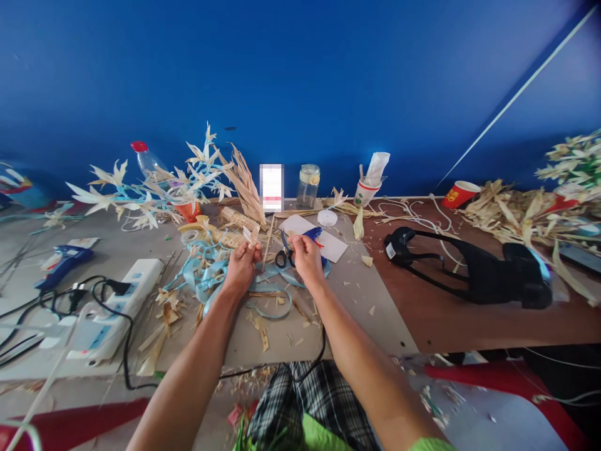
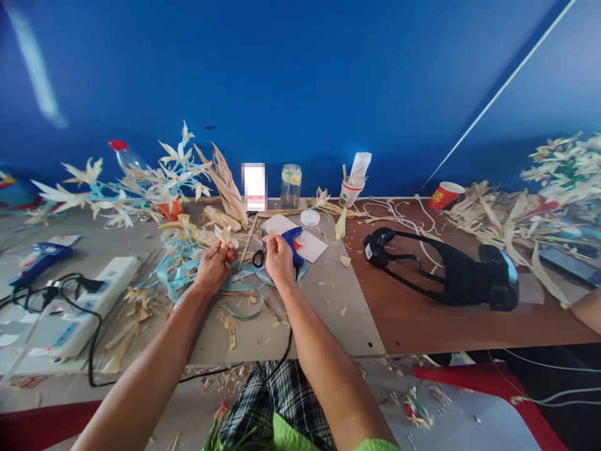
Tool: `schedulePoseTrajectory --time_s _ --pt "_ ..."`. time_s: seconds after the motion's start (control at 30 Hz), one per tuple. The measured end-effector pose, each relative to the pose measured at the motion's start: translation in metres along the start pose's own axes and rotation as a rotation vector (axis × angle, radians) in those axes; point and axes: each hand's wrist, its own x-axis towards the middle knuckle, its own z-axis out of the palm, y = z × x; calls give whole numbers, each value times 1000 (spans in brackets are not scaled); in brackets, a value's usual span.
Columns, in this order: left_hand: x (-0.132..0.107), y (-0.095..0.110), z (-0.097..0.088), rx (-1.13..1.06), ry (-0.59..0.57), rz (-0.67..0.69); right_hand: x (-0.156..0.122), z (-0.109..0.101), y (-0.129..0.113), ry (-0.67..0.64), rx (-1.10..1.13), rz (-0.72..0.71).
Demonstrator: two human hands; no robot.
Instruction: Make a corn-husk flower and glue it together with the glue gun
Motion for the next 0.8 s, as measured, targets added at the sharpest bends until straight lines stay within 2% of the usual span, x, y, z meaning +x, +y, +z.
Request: schedulePoseTrajectory --time_s 0.1,0.2,0.3,0.43,0.57,0.8 --pt "-3 4 2 -103 -75 -66 -6 -1 -2 -40 -437 -107" --pt "-4 6 2 -182 -130 -116 -13 0 -6 -165 -795 -26" --pt "-3 6 0 -229 -157 -110 -16 0 -12 -231 -990 50" --pt "-1 3 -1 -229 -164 -127 -13 3 -18 -272 -1076 28" --pt "0 1 -2 -261 -177 -144 -9 10 -18 -305 -1084 64" --pt "-4 11 3 -279 -161 -170 -12 6 -22 -278 -1058 85"
